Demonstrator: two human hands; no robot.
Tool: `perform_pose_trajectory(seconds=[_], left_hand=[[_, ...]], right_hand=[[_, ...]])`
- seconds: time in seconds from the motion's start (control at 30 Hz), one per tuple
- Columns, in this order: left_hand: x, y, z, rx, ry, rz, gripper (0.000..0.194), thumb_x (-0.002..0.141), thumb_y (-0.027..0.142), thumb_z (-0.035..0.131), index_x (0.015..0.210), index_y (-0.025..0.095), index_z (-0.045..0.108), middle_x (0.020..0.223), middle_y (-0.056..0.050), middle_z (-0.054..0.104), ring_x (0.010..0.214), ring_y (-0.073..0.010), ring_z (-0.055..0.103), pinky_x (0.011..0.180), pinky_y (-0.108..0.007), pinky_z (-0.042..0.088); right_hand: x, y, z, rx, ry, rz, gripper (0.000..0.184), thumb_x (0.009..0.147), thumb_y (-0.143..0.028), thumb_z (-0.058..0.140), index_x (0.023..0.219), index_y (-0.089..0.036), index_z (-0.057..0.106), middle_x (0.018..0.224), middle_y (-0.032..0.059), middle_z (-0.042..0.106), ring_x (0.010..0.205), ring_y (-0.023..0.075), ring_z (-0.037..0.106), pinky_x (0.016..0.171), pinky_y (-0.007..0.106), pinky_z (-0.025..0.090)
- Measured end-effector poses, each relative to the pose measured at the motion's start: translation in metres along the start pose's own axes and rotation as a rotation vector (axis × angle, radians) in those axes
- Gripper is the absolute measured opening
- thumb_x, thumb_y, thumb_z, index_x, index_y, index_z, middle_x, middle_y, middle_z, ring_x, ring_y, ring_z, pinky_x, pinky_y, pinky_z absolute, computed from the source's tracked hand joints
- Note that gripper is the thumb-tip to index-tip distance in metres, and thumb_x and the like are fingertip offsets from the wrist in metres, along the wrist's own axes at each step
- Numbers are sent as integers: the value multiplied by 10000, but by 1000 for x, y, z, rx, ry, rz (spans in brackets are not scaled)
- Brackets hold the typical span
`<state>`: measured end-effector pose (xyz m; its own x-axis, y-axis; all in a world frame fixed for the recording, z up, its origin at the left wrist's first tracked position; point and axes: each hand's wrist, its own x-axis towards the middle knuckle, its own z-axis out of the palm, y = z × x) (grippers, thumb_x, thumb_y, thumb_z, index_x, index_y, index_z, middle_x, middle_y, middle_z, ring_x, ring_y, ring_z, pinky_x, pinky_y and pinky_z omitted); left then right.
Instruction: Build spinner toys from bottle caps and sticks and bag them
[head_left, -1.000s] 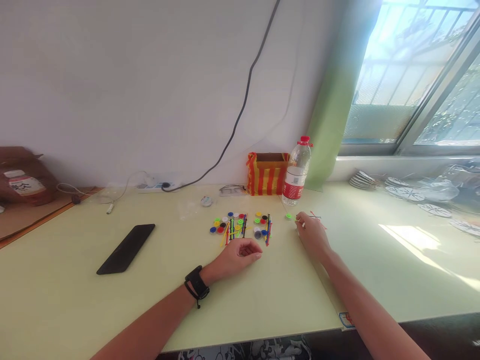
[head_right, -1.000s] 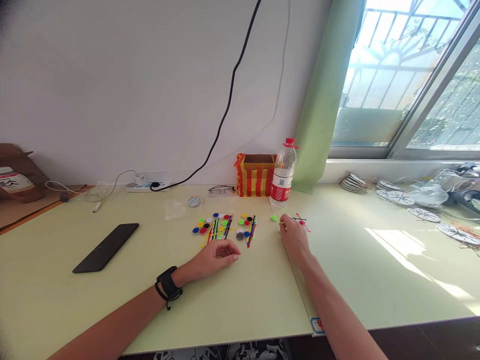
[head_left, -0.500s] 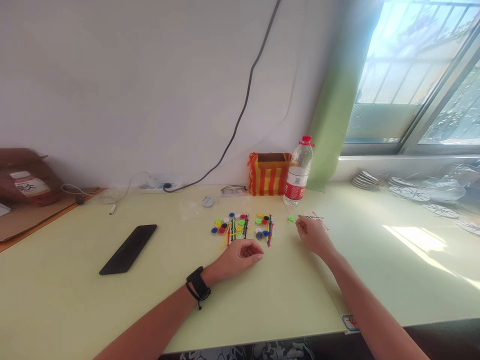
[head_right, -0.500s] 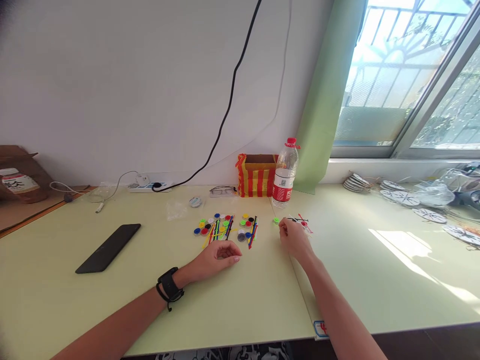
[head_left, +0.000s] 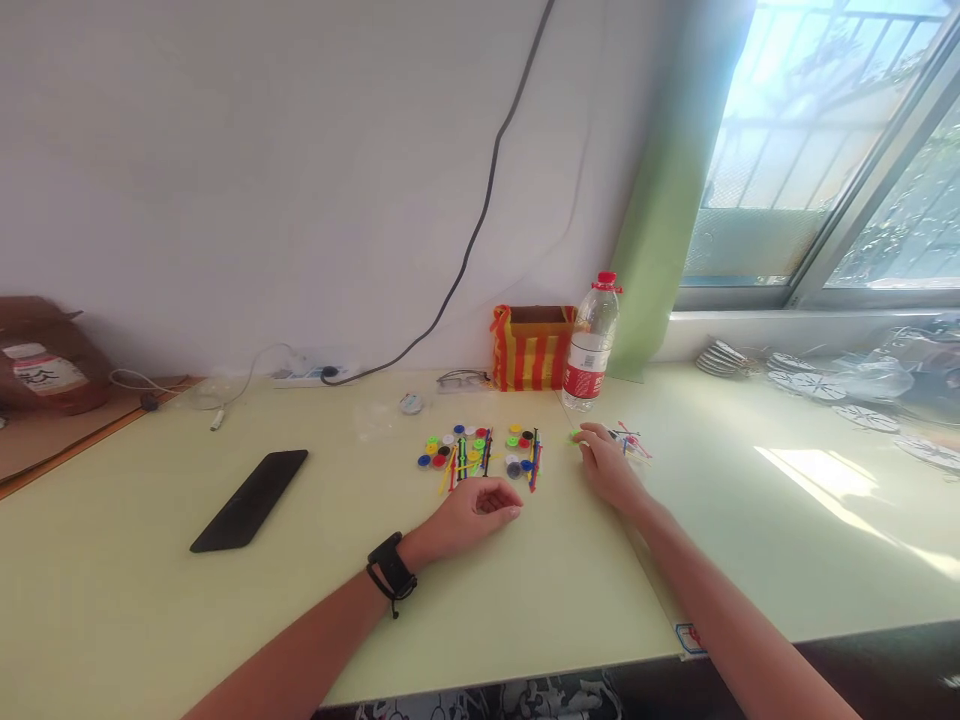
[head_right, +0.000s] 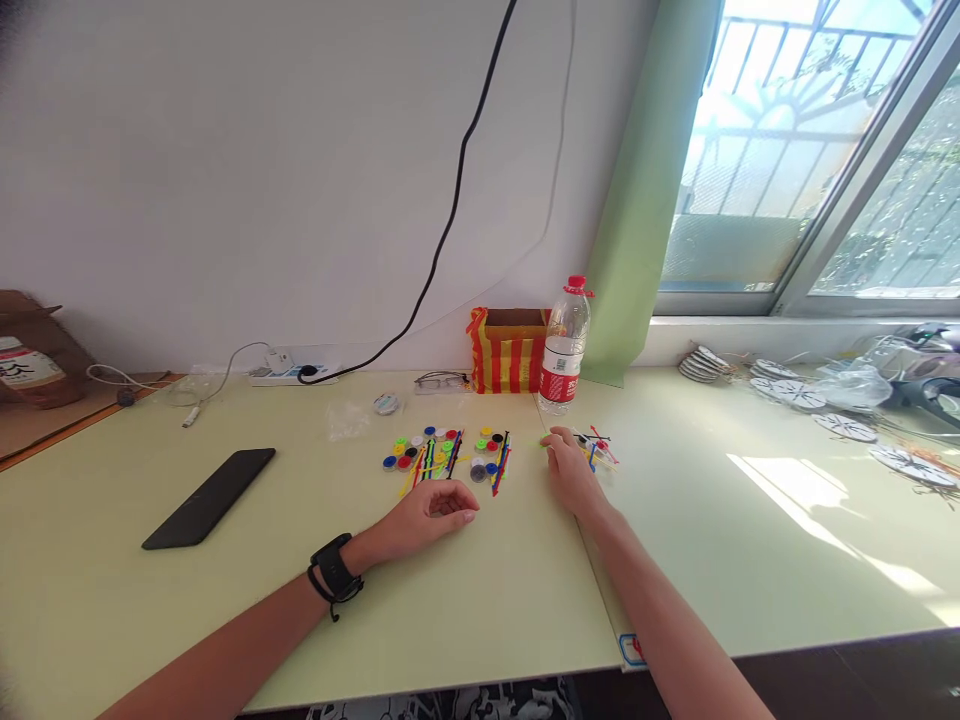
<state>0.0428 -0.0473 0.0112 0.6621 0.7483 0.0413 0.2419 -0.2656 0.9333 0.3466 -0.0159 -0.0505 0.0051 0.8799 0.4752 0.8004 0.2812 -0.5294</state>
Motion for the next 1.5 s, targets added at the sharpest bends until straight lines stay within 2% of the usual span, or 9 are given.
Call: perform_pose_trajectory(seconds=[0.1, 0.27, 0.53, 0.73, 0.83, 1.03, 1.2, 1.33, 1.5], left_hand=[[0, 0, 0, -2, 0, 1, 216, 891, 376, 713, 932, 164, 718, 902, -47, 694, 837, -162, 621, 813, -310, 501], [0, 0, 0, 7, 6, 3, 209, 890, 369, 712, 937, 166, 721, 906, -49, 699, 840, -164, 625, 813, -311, 507], [-4, -7, 3, 83, 15, 40, 308, 837, 398, 781, 1052, 191, 701, 986, -53, 687, 835, -162, 612, 795, -310, 522], [-11, 4, 2, 221, -22, 110, 618, 694, 499, 892, 1211, 251, 662, 1111, -62, 648, 928, -203, 579, 801, -320, 495], [-12, 8, 3, 264, -51, 135, 634, 646, 517, 916, 1166, 253, 669, 1093, -53, 652, 922, -211, 564, 791, -318, 474], [-10, 6, 5, 218, -30, 133, 331, 776, 414, 840, 948, 209, 645, 900, -11, 636, 805, -172, 552, 717, -281, 446], [-9, 6, 5, 184, -18, 141, 255, 856, 307, 763, 1067, 220, 649, 961, -21, 679, 848, -178, 613, 765, -290, 487], [-9, 8, 5, 198, -2, 151, 312, 847, 256, 759, 1141, 233, 656, 1037, -32, 717, 941, -202, 659, 850, -313, 515], [-9, 8, 4, 221, -9, 156, 364, 834, 236, 754, 1184, 244, 654, 1029, -26, 729, 904, -194, 667, 835, -313, 525]], right_hand=[[2, -2, 1, 2, -24, 9, 244, 928, -168, 397, 1004, -188, 628, 1231, 161, 637, 1107, 284, 624, 917, 424, 490], [-2, -11, -15, 14, -91, 4, 206, 902, -140, 412, 946, -205, 602, 1022, 108, 691, 961, 259, 648, 835, 383, 493], [-13, -44, -49, 183, -468, -26, 223, 860, -117, 484, 938, -229, 660, 961, 44, 704, 786, 186, 615, 671, 289, 461], [-23, -79, -45, 435, -735, -44, 183, 906, -165, 522, 952, -222, 690, 914, 25, 698, 696, 144, 596, 642, 260, 465], [-29, -97, -29, 539, -698, -97, 163, 875, -146, 570, 927, -211, 709, 947, 40, 706, 810, 168, 636, 703, 262, 483], [-38, -113, -7, 627, -641, -93, 162, 841, -118, 599, 909, -211, 712, 942, 34, 715, 809, 167, 650, 687, 256, 488], [-36, -107, -6, 568, -565, -61, 98, 845, -163, 635, 898, -211, 702, 910, 37, 707, 819, 185, 656, 714, 281, 518], [-34, -103, -5, 545, -545, -47, 71, 846, -183, 644, 888, -210, 695, 854, 30, 700, 769, 183, 641, 700, 289, 519], [-33, -102, -5, 526, -537, -49, 76, 841, -179, 635, 871, -211, 697, 864, 31, 708, 770, 184, 643, 675, 281, 510]])
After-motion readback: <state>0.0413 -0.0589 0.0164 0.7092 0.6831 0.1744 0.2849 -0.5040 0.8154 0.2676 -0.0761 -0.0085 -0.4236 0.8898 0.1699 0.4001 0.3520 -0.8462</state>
